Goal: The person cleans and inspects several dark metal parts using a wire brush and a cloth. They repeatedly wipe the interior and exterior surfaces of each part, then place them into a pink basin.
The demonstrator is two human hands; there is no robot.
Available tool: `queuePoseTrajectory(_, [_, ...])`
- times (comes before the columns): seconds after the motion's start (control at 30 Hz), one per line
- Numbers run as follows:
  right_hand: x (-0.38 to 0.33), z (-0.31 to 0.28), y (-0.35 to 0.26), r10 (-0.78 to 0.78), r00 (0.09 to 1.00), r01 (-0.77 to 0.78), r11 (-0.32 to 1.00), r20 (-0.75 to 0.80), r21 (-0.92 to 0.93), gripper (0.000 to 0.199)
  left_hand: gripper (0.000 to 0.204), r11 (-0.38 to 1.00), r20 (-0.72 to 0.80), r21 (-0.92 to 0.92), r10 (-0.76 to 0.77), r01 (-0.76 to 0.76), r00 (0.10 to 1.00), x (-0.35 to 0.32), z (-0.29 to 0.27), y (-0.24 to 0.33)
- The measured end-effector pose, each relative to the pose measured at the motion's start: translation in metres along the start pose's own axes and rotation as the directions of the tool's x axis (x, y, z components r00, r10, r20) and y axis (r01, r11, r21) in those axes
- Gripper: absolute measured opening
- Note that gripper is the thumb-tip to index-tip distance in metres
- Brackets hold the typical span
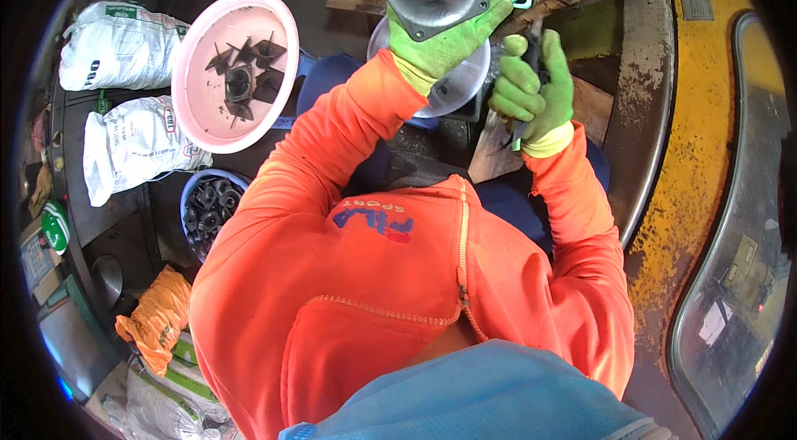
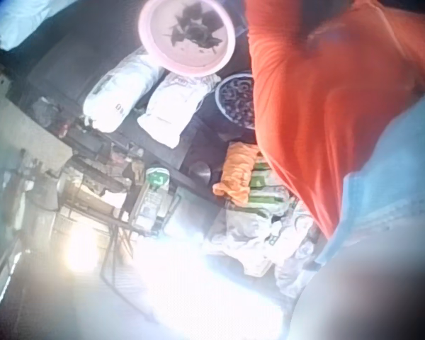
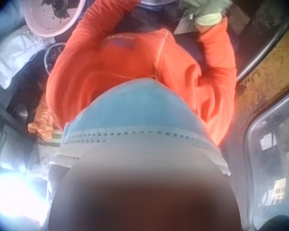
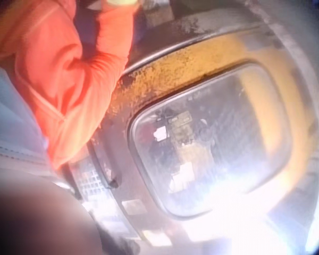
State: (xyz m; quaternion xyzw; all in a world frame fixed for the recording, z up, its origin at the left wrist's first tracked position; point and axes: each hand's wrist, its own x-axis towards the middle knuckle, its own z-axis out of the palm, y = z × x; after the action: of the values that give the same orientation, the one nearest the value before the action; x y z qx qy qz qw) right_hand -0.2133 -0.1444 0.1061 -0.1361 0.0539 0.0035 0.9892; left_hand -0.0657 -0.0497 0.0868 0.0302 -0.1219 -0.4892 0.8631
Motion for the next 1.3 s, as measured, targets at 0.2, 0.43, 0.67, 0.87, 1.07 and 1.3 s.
queuePoseTrajectory(0.2, [-0.003, -0.003, -0.015, -0.254, 0.947, 0.219, 0.958, -0.197, -0.185, 0.047, 0.025, 0.091, 0.240, 0.952, 0.367, -0.292, 0.899, 0.006, 0.001, -0.008])
queuePoseTrajectory(0.43, [0.000, -0.010, -0.016, -0.408, 0.856, 0.257, 0.869, -0.317, -0.423, 0.038, 0.022, 0.319, 0.143, 0.910, 0.359, -0.266, 0.922, 0.000, 0.007, -0.018])
queuePoseTrajectory(0.67, [-0.004, 0.008, -0.013, -0.486, 0.834, 0.263, 0.766, -0.262, -0.587, 0.039, 0.042, 0.499, 0.138, 0.848, 0.113, -0.176, 0.984, -0.006, 0.005, -0.011])
queuePoseTrajectory(0.87, [0.004, 0.016, -0.013, -0.591, 0.729, 0.122, 0.610, -0.346, -0.783, 0.038, 0.064, 0.167, 0.089, 0.982, 0.027, -0.092, 0.996, -0.001, -0.011, -0.003])
queuePoseTrajectory(1.07, [0.000, -0.001, -0.025, -0.491, 0.826, 0.206, 0.719, -0.277, -0.663, 0.035, 0.079, 0.935, -0.092, 0.332, -0.102, 0.127, 0.991, -0.003, -0.010, -0.015])
queuePoseTrajectory(1.3, [0.015, -0.010, -0.025, -0.792, 0.608, 0.012, 0.076, -0.054, -0.997, 0.046, 0.061, 0.925, -0.052, -0.094, -0.375, 0.369, 0.926, -0.002, -0.019, -0.002])
